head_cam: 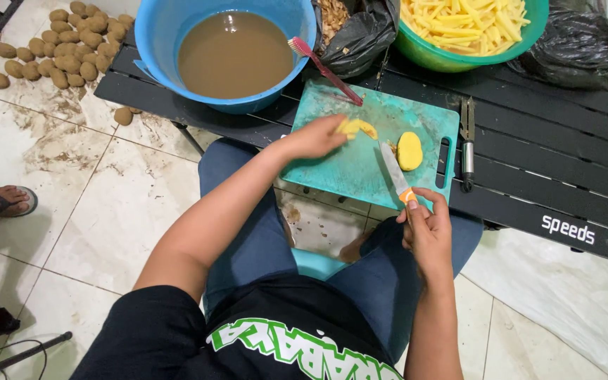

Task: Slicing peeled potatoes into thin strips on a cutting board using a knife

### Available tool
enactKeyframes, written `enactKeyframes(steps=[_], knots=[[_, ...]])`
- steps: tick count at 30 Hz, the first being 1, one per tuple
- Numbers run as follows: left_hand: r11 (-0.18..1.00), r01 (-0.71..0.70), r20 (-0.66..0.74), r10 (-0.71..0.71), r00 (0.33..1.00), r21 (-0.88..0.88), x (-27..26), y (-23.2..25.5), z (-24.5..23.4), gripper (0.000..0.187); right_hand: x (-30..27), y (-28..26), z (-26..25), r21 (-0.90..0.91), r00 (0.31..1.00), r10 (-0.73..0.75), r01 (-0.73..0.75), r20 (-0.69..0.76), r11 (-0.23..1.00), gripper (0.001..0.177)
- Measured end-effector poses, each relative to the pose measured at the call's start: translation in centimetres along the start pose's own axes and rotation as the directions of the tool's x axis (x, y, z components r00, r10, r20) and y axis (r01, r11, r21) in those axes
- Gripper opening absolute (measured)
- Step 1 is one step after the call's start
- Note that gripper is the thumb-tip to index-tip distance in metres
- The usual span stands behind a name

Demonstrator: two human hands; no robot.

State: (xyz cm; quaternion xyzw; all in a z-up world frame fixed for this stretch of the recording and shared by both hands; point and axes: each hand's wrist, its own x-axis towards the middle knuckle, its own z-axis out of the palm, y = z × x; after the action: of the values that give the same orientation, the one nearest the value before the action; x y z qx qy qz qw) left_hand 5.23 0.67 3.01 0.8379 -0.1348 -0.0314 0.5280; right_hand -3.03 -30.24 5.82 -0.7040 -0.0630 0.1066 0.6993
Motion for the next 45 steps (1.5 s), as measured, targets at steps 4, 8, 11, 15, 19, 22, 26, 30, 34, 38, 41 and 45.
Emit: enactKeyframes(steps=[4,8,11,15,19,22,26,30,34,38,41,45], knots=[[0.434,0.14,0.014,-0.281,0.96,-0.89,1.8,0.0,1.3,0.023,0.1,-0.7,0.2,0.116,0.999,0.043,-0.041,-0.015,0.992,0.027],[0.23,0.163,0.101,-0.259,0.961,-0.959,1.4,0.7,2.4,0.028,0.4,-0.9,0.2,0.158,0.997,0.07,-0.068,-0.01,0.985,0.026],[0.072,0.147,0.134,-0.161,0.978,-0.986,1.3,0.0,3.5,0.033,0.5,-0.6,0.1,0.176,0.997,0.08,-0.076,-0.017,0.981,0.027],[0.114,0.077,0.057,-0.171,0.984,-0.99,0.7,-0.1,4.5,0.038,0.8,0.1,-0.1,0.203,0.996,0.083,-0.074,-0.036,0.976,0.027],[0.165,-0.01,-0.055,-0.269,0.962,-0.986,1.1,-1.8,5.4,0.043,0.8,0.0,0.0,0.226,0.993,0.089,-0.069,-0.078,0.972,0.027],[0.124,-0.076,-0.114,-0.342,0.933,-0.989,1.2,-2.1,5.8,0.041,0.8,0.0,0.2,0.231,0.99,0.104,-0.079,-0.098,0.97,0.026],[0.082,-0.128,-0.149,-0.343,0.928,-0.988,1.3,-1.4,5.8,0.037,0.7,-0.3,0.4,0.241,0.989,0.107,-0.079,-0.104,0.967,0.025],[0.016,-0.091,-0.092,-0.296,0.951,-0.996,0.6,-0.2,5.3,0.035,0.8,0.0,0.5,0.235,0.988,0.105,-0.077,-0.111,0.969,0.025],[-0.02,-0.074,-0.065,-0.294,0.954,-0.997,-0.1,1.6,4.6,0.042,0.7,-0.2,0.8,0.233,0.988,0.106,-0.078,-0.111,0.969,0.026],[-0.02,-0.059,-0.051,-0.293,0.955,-0.998,0.1,0.5,4.4,0.043,0.7,0.1,0.7,0.229,0.987,0.109,-0.081,-0.114,0.97,0.026],[0.051,-0.052,-0.065,-0.304,0.951,-0.997,-0.2,0.9,4.2,0.042,0.8,0.3,0.6,0.244,0.987,0.112,-0.081,-0.118,0.966,0.027],[0.062,-0.062,-0.077,-0.294,0.953,-0.996,-0.3,1.4,4.2,0.043,0.7,0.2,0.6,0.241,0.985,0.117,-0.085,-0.124,0.967,0.027]])
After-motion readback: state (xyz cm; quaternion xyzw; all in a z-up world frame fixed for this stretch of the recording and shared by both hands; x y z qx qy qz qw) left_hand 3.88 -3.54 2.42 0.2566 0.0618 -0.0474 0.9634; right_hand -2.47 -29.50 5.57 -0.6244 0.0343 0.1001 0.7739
